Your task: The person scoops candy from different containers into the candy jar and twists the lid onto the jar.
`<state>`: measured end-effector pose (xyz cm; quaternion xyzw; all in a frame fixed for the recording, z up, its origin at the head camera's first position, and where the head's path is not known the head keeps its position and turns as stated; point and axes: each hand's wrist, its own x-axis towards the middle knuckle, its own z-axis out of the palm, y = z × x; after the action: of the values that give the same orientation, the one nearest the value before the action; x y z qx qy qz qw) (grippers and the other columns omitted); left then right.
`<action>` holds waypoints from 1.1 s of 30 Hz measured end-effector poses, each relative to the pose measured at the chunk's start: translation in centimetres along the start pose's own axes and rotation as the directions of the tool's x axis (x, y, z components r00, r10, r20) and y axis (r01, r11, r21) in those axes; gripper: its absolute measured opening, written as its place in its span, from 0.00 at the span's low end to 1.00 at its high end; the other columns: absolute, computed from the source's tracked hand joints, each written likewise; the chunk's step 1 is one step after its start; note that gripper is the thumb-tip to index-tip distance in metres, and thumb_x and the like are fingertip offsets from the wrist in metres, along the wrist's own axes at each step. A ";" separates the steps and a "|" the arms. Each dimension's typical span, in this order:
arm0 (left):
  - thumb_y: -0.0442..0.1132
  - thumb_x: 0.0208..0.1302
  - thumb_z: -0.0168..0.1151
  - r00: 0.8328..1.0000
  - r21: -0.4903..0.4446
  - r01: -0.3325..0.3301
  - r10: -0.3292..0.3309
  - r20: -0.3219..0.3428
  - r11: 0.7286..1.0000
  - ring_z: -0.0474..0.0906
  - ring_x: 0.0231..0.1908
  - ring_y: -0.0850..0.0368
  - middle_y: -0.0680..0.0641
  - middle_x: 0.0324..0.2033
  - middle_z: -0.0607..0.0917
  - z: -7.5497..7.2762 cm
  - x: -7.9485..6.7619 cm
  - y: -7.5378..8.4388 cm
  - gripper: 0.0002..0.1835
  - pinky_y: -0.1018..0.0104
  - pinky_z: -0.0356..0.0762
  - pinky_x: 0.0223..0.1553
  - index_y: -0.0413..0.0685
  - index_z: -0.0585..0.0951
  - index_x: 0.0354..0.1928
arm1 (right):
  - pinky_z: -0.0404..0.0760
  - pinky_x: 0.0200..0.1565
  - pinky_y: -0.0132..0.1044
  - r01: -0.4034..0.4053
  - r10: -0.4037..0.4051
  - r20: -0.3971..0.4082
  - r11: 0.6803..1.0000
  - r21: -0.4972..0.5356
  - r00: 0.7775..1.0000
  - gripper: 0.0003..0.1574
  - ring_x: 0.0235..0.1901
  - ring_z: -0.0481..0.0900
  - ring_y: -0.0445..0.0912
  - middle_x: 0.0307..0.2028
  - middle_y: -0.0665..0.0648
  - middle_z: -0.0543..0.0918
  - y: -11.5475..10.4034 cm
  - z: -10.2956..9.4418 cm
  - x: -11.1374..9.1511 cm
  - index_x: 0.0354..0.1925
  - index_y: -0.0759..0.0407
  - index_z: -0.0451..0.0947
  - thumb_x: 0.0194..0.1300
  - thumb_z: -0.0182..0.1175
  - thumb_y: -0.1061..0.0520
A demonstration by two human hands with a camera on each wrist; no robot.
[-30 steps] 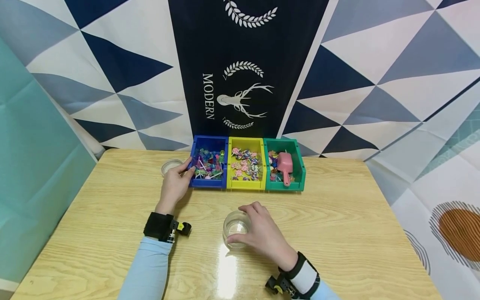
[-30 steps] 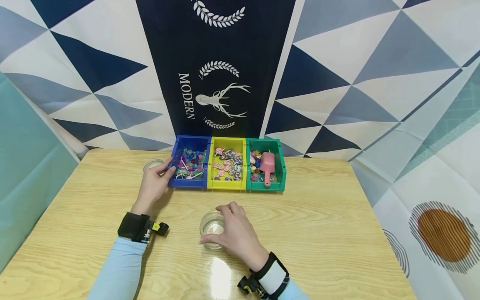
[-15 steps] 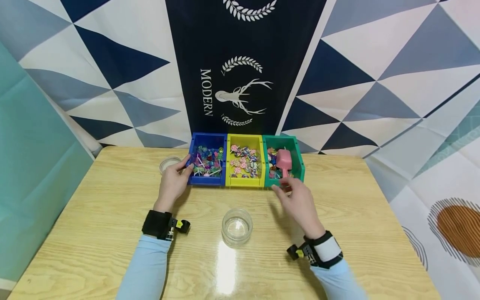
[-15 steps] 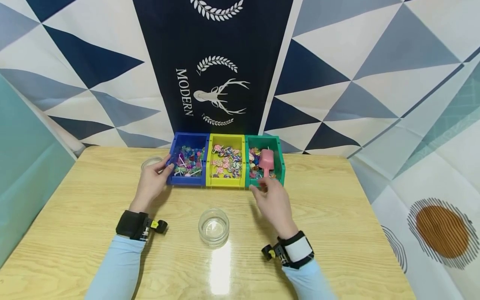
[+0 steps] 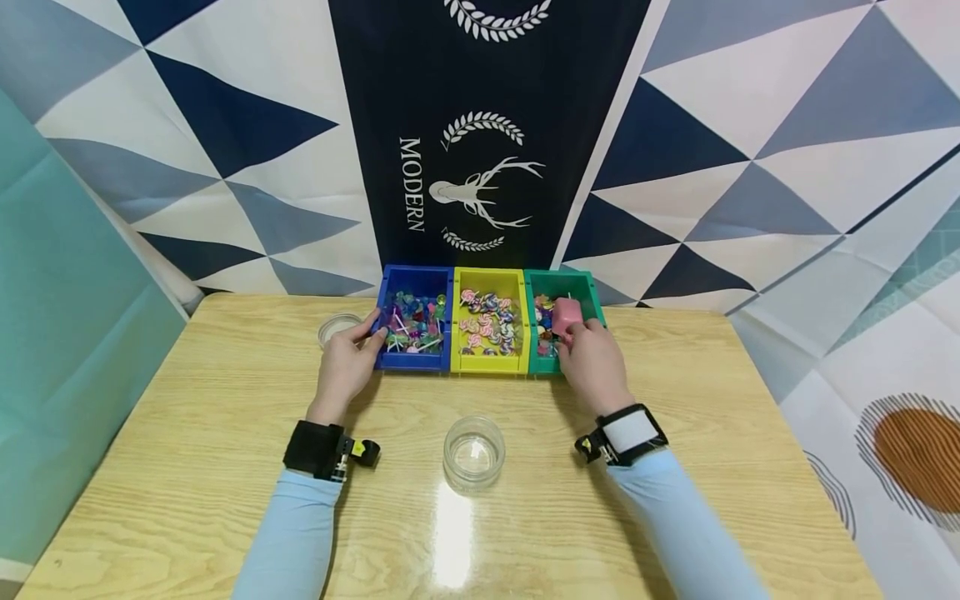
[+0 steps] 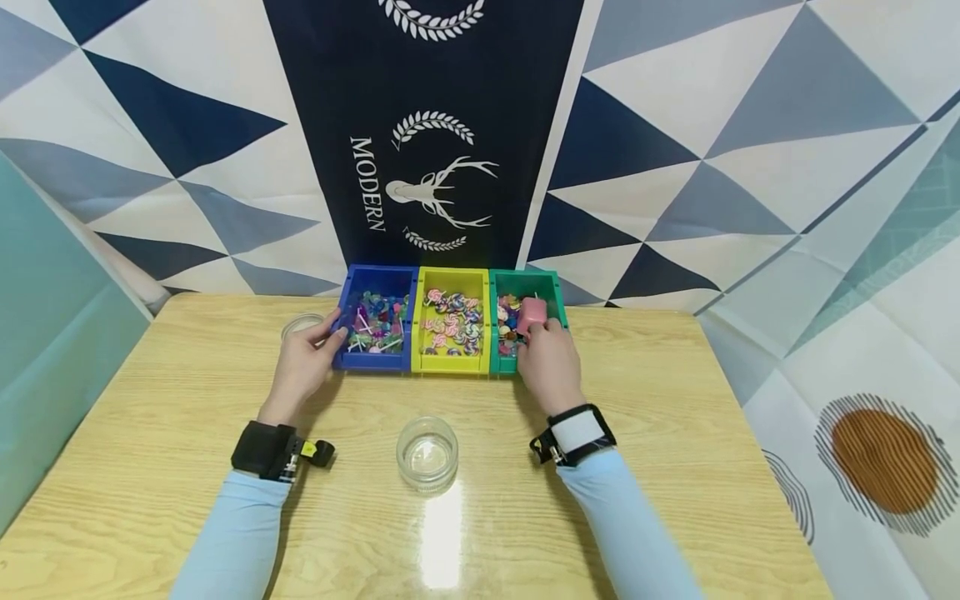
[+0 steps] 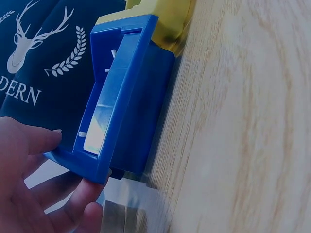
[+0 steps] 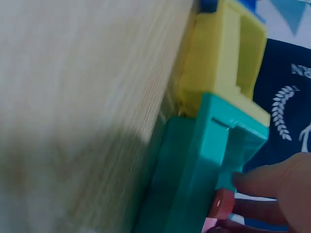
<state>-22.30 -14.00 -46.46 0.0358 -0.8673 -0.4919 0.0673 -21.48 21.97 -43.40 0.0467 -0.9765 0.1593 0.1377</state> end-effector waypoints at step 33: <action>0.48 0.76 0.53 0.999 -0.004 0.046 -0.046 0.022 0.999 0.66 0.67 0.38 0.36 0.70 0.66 1.1 2.6 1.2 0.35 0.45 0.65 0.64 0.46 0.54 0.77 | 0.80 0.27 0.52 0.081 -0.025 0.233 0.968 -0.236 0.972 0.19 0.23 0.79 0.56 0.22 0.64 0.78 -0.3 -4.8 4.5 0.21 0.65 0.76 0.70 0.56 0.62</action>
<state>-25.01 -12.74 -45.76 0.0503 -0.8659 -0.4955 0.0464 -24.53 23.05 -37.62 0.0737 -0.9963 0.0280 0.0335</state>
